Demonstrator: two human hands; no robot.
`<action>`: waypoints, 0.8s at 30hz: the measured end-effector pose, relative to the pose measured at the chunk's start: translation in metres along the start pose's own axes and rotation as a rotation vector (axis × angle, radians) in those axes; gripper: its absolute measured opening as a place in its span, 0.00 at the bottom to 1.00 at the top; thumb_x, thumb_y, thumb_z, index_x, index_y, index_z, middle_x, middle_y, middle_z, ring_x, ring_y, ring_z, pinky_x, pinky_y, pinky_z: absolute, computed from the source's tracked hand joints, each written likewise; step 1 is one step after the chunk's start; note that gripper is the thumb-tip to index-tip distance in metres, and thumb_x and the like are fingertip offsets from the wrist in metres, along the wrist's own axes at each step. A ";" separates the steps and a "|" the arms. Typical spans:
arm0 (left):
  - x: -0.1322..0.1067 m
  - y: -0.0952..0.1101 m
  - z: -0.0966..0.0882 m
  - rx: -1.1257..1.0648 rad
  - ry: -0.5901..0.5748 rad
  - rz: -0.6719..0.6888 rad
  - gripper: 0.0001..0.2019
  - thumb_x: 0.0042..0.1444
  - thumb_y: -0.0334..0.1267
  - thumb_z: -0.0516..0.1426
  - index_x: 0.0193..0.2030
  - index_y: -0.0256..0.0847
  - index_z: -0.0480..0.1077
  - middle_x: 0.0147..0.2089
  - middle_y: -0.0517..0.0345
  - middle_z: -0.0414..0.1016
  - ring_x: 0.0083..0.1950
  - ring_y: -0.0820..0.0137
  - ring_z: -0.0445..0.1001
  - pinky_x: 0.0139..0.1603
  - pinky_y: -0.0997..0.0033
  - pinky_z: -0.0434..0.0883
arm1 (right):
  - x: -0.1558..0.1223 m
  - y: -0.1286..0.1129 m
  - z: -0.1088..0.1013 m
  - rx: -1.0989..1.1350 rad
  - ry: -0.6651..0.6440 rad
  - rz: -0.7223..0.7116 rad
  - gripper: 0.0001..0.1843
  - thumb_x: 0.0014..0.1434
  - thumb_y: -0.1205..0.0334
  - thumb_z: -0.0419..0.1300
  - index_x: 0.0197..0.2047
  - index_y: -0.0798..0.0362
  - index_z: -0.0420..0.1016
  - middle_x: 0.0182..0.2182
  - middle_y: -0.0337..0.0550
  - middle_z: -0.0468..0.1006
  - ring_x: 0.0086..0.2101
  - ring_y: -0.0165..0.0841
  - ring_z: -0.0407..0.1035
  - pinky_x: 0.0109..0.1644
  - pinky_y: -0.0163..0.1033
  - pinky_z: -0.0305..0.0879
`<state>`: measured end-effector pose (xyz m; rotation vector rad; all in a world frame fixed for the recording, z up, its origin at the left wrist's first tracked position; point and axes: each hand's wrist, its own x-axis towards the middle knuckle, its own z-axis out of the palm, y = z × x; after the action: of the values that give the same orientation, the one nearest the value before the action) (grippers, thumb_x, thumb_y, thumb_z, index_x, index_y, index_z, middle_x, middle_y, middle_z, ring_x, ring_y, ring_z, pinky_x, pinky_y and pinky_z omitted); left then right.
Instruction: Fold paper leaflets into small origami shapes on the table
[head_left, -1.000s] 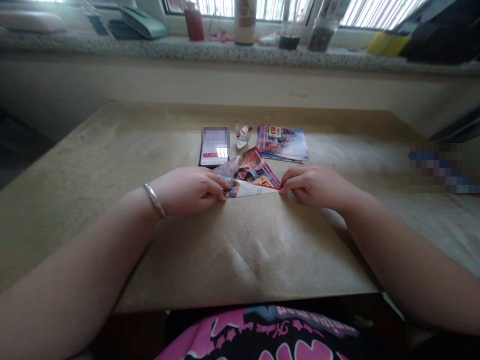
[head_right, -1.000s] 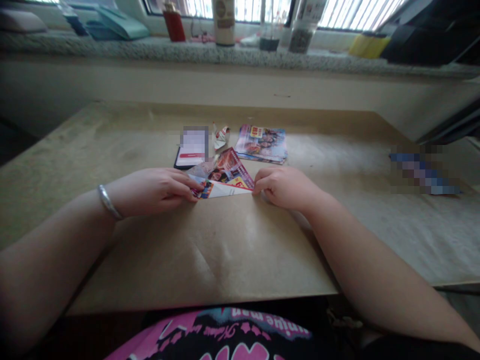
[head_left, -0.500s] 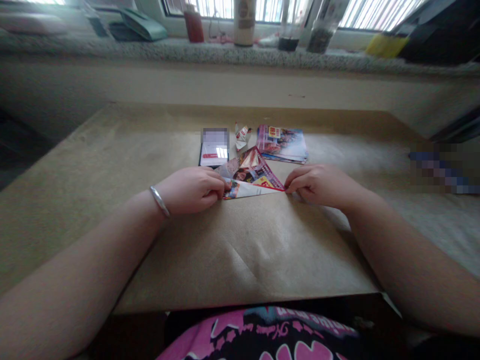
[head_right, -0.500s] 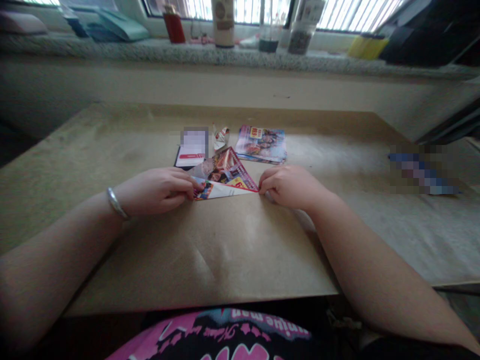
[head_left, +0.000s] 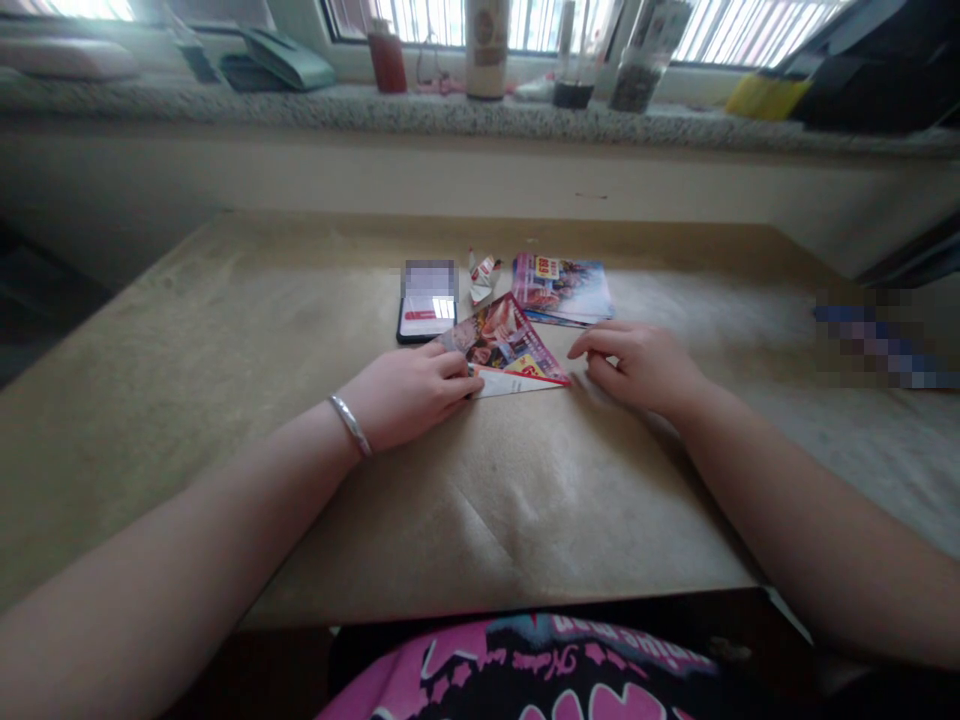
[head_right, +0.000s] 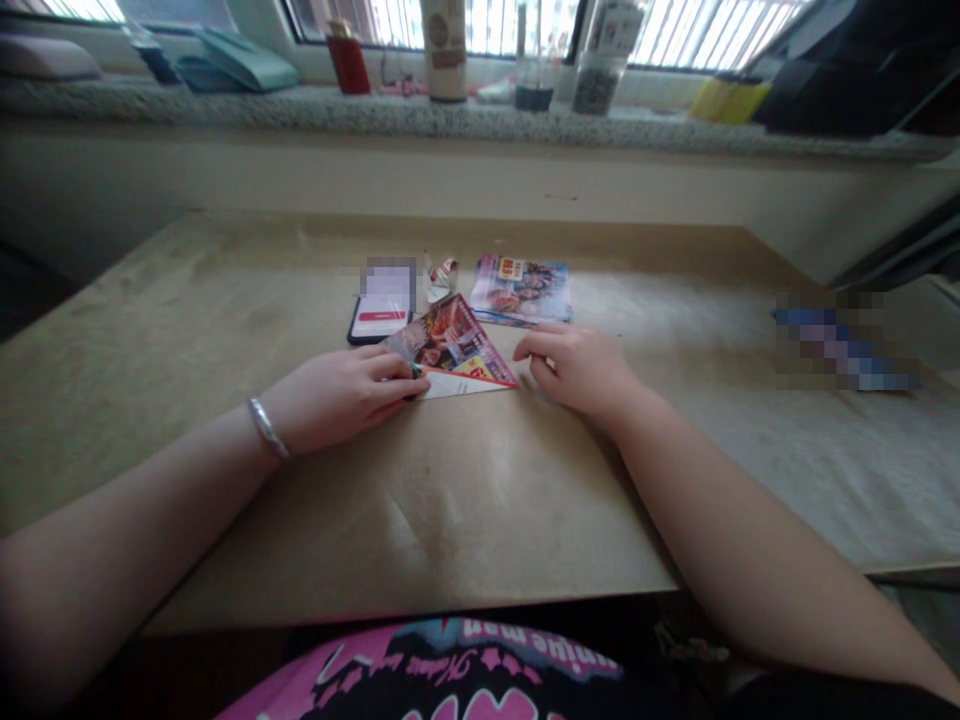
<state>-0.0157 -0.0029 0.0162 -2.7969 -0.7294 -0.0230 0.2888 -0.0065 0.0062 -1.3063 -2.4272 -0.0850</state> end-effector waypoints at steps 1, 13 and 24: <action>0.000 0.000 0.000 0.014 -0.008 0.011 0.14 0.65 0.37 0.49 0.53 0.42 0.71 0.44 0.51 0.73 0.43 0.64 0.71 0.41 0.67 0.72 | 0.000 -0.002 0.001 0.008 0.018 0.005 0.15 0.56 0.67 0.51 0.39 0.51 0.80 0.38 0.45 0.80 0.35 0.36 0.73 0.38 0.39 0.66; 0.005 0.002 0.010 -0.270 0.167 0.091 0.13 0.65 0.34 0.48 0.46 0.40 0.74 0.49 0.53 0.75 0.48 0.68 0.74 0.51 0.68 0.73 | 0.008 -0.014 0.009 0.122 0.186 -0.144 0.17 0.56 0.71 0.53 0.46 0.50 0.78 0.52 0.48 0.74 0.51 0.40 0.68 0.56 0.48 0.64; 0.009 -0.001 0.011 -0.252 0.228 0.212 0.13 0.66 0.34 0.49 0.45 0.43 0.75 0.49 0.59 0.78 0.53 0.68 0.73 0.55 0.69 0.70 | 0.014 -0.022 0.016 0.153 0.155 -0.054 0.14 0.57 0.68 0.54 0.43 0.49 0.78 0.57 0.46 0.71 0.55 0.41 0.65 0.60 0.51 0.61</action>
<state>-0.0083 0.0046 0.0066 -3.0240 -0.3974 -0.4143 0.2592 -0.0039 -0.0011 -1.1243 -2.2899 -0.0138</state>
